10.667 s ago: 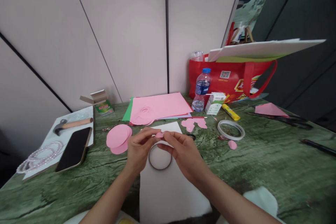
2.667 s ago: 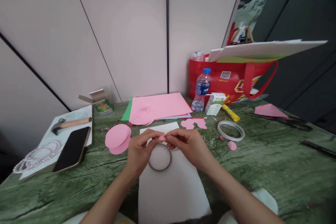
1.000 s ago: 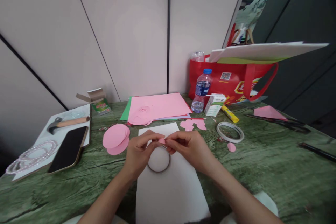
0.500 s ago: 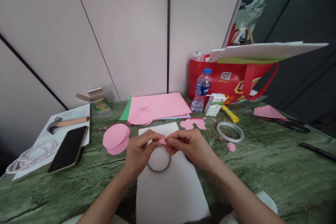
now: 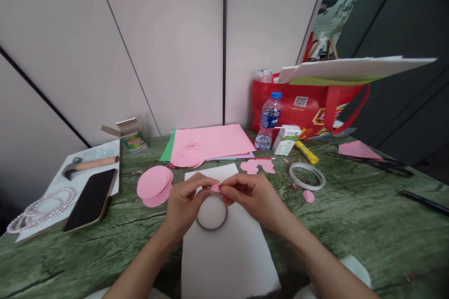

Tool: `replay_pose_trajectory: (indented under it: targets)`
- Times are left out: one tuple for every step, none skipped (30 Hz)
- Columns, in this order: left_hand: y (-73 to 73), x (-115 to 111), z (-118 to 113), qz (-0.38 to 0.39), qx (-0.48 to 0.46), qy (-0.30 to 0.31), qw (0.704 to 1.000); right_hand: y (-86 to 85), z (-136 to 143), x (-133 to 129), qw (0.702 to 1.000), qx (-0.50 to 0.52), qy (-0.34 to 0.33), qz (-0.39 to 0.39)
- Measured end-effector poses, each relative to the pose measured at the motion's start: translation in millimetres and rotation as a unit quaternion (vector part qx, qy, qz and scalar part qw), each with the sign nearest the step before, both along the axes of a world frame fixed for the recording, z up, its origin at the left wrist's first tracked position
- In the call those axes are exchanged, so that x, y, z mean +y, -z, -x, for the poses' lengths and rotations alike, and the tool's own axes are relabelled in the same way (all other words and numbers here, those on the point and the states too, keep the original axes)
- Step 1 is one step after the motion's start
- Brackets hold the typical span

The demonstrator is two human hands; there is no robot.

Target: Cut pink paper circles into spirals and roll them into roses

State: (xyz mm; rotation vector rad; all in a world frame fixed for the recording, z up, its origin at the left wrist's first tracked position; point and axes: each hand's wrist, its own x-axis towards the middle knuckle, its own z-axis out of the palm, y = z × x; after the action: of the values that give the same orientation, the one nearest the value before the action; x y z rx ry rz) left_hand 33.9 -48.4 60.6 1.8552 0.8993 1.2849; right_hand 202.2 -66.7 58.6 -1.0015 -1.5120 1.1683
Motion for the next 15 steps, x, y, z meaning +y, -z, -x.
replay_pose_trajectory:
  targets:
    - [-0.3, 0, 0, 0.002, -0.001, 0.002, 1.000, 1.0, 0, 0, 1.000, -0.008, 0.006, -0.005]
    - [-0.5, 0, -1, 0.005, -0.003, 0.004, 1.000, 2.1, 1, 0, 1.000, -0.014, 0.012, -0.009]
    - [-0.5, -1, -1, 0.009, -0.004, 0.006, 1.000, 3.1, 2, 0, 1.000, -0.020, 0.018, -0.013]
    - [-0.3, -1, -1, 0.013, -0.006, 0.009, 1.000, 3.9, 3, 0, 0.999, -0.027, 0.025, -0.019]
    - [0.1, -1, -2, 0.022, -0.010, 0.010, 1.000, 4.2, 4, 1, 0.998, -0.036, 0.037, -0.029]
    - [0.7, -1, -2, 0.036, -0.018, 0.009, 0.999, 3.8, 4, 1, 0.996, -0.044, 0.059, -0.040]
    - [1.4, -1, -2, 0.057, -0.031, 0.007, 0.998, 2.6, 3, 2, 0.993, -0.047, 0.090, -0.052]
    - [2.0, 0, -2, 0.082, -0.055, 0.004, 0.995, 0.6, 2, 3, 0.990, -0.039, 0.120, -0.063]
    - [2.5, 0, -2, 0.112, -0.087, 0.002, 0.990, -2.2, -2, 3, 0.987, -0.017, 0.143, -0.073]
    - [2.7, 1, -2, 0.142, -0.123, 0.004, 0.982, -5.4, -6, 2, 0.985, 0.015, 0.152, -0.079]
    - [2.6, 2, -2, 0.169, -0.160, 0.009, 0.973, -8.7, -12, 1, 0.985, 0.060, 0.136, -0.084]
    - [2.1, 3, -2, 0.192, -0.193, 0.017, 0.962, -11.7, -18, -1, 0.985, 0.105, 0.104, -0.089]
    - [1.4, 4, -1, 0.211, -0.220, 0.027, 0.952, -13.9, -25, -4, 0.985, 0.136, 0.069, -0.084]
    - [0.6, 4, -1, 0.227, -0.238, 0.038, 0.943, -15.1, -32, -7, 0.983, 0.160, 0.045, -0.076]
    - [-0.2, 4, -1, 0.241, -0.251, 0.051, 0.936, -15.3, -38, -11, 0.982, 0.171, 0.023, -0.069]
